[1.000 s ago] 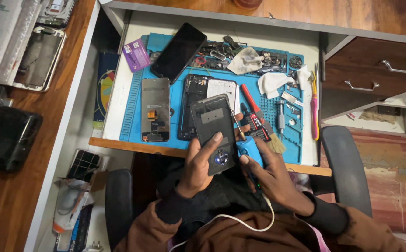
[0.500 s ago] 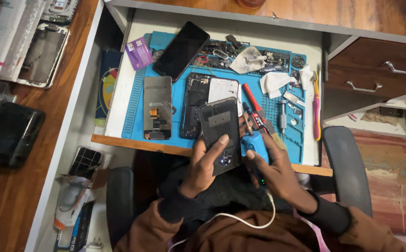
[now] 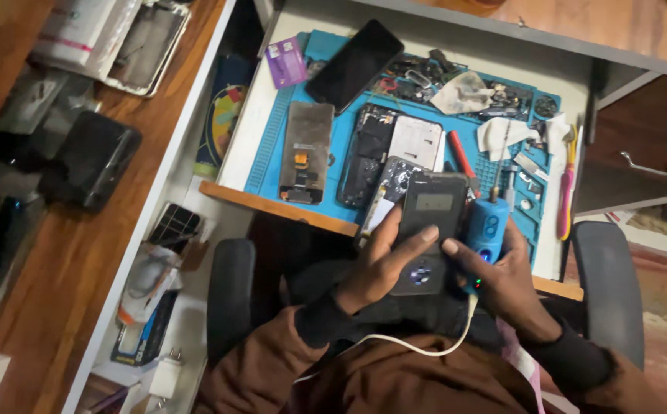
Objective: The person uses a blue heat gun to apply heat to the back of a disassembled smartphone, focusing on the camera module area. They rotate the phone to heat different edges and then set it down on the workbench among other phone parts.
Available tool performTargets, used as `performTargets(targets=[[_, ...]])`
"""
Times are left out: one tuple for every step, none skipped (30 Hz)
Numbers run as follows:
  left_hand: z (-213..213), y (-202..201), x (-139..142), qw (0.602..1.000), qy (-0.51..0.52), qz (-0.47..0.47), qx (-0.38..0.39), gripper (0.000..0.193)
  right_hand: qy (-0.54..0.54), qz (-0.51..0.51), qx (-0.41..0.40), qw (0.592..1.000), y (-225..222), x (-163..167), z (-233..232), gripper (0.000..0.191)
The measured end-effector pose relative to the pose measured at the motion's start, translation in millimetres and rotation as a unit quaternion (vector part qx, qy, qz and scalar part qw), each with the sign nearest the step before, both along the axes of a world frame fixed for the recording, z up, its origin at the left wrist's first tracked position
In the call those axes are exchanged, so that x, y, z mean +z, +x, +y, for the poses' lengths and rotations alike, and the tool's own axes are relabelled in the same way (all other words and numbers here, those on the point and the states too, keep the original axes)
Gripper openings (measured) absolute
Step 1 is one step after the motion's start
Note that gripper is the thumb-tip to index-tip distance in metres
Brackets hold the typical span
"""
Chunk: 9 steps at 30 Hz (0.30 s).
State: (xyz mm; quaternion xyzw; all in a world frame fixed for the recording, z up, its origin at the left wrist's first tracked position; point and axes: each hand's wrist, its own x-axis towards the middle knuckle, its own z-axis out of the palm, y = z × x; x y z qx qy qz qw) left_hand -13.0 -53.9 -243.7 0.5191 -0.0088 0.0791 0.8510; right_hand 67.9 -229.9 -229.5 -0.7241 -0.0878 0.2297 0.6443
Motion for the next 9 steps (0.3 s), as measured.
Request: performTargets(targets=[[2.2, 1.0, 1.0, 1.000, 0.005, 0.003, 0.017, 0.050, 0.015, 0.006, -0.010, 1.000, 1.8, -3.1, -0.9, 0.049], [4.7, 2.1, 2.2, 0.999, 0.009, 0.007, 0.036, 0.051, 0.029, 0.012, -0.020, 0.999, 4.1, -5.8, -2.2, 0.048], [7.2, 3.0, 3.4, 0.999, 0.003, -0.019, 0.047, 0.053, 0.028, 0.005, -0.022, 0.999, 5.8, -8.4, -4.0, 0.047], [9.8, 3.6, 4.4, 0.997, 0.000, -0.046, 0.060, 0.055, 0.028, -0.003, -0.023, 0.999, 8.1, -11.6, -4.3, 0.046], [12.3, 3.9, 5.3, 0.995, -0.003, -0.074, 0.070, 0.057, 0.028, -0.011, -0.026, 0.999, 10.0, -15.2, -3.8, 0.045], [14.6, 3.5, 5.9, 0.994, -0.007, -0.075, 0.081, 0.057, 0.036, -0.025, -0.038, 0.998, 10.3, -19.1, -4.0, 0.045], [16.7, 2.4, 6.2, 0.993, -0.009, -0.076, 0.092, 0.056, 0.044, -0.038, -0.051, 0.997, 8.9, -23.8, -4.0, 0.046], [18.6, 0.5, 6.2, 0.992, -0.012, -0.077, 0.103, 0.056, 0.052, -0.050, -0.063, 0.995, 6.9, -28.3, -4.8, 0.046], [20.4, -2.1, 5.8, 0.992, -0.013, -0.069, 0.110, 0.059, 0.078, -0.070, -0.036, 0.994, 5.7, -31.9, -6.7, 0.046]])
